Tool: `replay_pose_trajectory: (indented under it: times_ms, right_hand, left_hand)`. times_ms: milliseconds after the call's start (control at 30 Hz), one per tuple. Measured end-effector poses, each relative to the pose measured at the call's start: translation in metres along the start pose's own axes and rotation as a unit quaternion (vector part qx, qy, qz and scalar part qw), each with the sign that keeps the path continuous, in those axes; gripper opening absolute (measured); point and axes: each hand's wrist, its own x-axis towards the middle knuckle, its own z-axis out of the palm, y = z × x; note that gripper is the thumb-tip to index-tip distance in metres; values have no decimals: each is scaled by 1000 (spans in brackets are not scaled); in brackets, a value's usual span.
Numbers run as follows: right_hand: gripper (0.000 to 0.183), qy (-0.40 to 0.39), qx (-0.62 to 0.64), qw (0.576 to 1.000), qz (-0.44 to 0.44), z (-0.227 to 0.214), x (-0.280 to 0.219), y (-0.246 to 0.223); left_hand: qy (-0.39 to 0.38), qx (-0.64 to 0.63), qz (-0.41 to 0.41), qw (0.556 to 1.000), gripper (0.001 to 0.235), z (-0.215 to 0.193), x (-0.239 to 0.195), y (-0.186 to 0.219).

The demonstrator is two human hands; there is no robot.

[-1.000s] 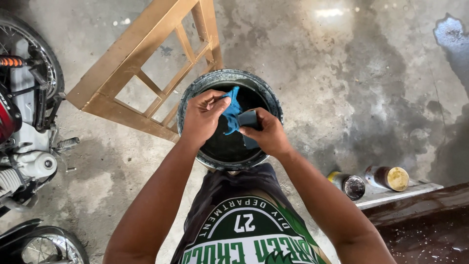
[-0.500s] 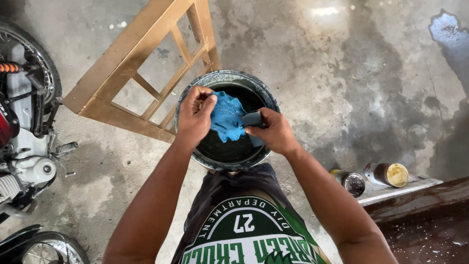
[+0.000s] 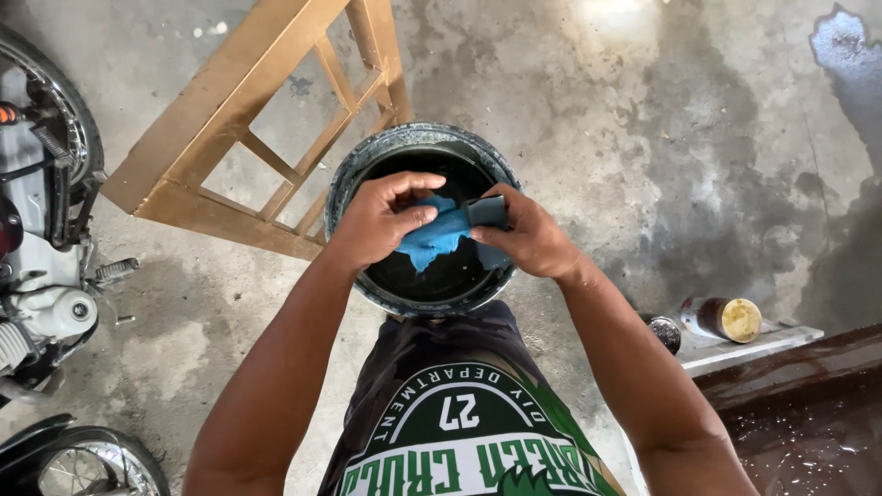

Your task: Sanding and cleaning a car door with a sanding block and a microfiber cloth in a wet-sanding process.

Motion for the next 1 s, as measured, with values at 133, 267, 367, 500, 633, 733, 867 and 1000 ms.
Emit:
replay_pose_trajectory:
  times_ms: [133, 267, 367, 500, 633, 733, 867, 1000]
  right_hand:
    - [32, -11, 42, 999, -9, 1, 1, 2]
    - [39, -37, 54, 998, -13, 10, 7, 25]
    - [43, -50, 93, 994, -3, 18, 12, 34]
    - [53, -49, 164, 985, 18, 31, 22, 49]
    - [53, -39, 166, 985, 22, 34, 34, 53]
    - [47, -38, 163, 986, 10, 29, 38, 58]
    - [39, -17, 120, 992, 23, 17, 35, 66]
    - [39, 34, 130, 989, 60, 4, 29, 77]
  left_hand:
    - [41, -26, 66, 997, 29, 16, -1, 38]
    - [45, 8, 128, 991, 24, 31, 1, 59]
    - [53, -26, 129, 990, 23, 34, 3, 65]
    - [81, -17, 123, 989, 21, 35, 4, 74]
    - [73, -22, 175, 982, 20, 35, 9, 73]
    - [64, -8, 184, 981, 19, 33, 9, 76]
    - [97, -26, 175, 979, 21, 17, 11, 61]
    - [146, -71, 194, 968, 24, -5, 4, 50]
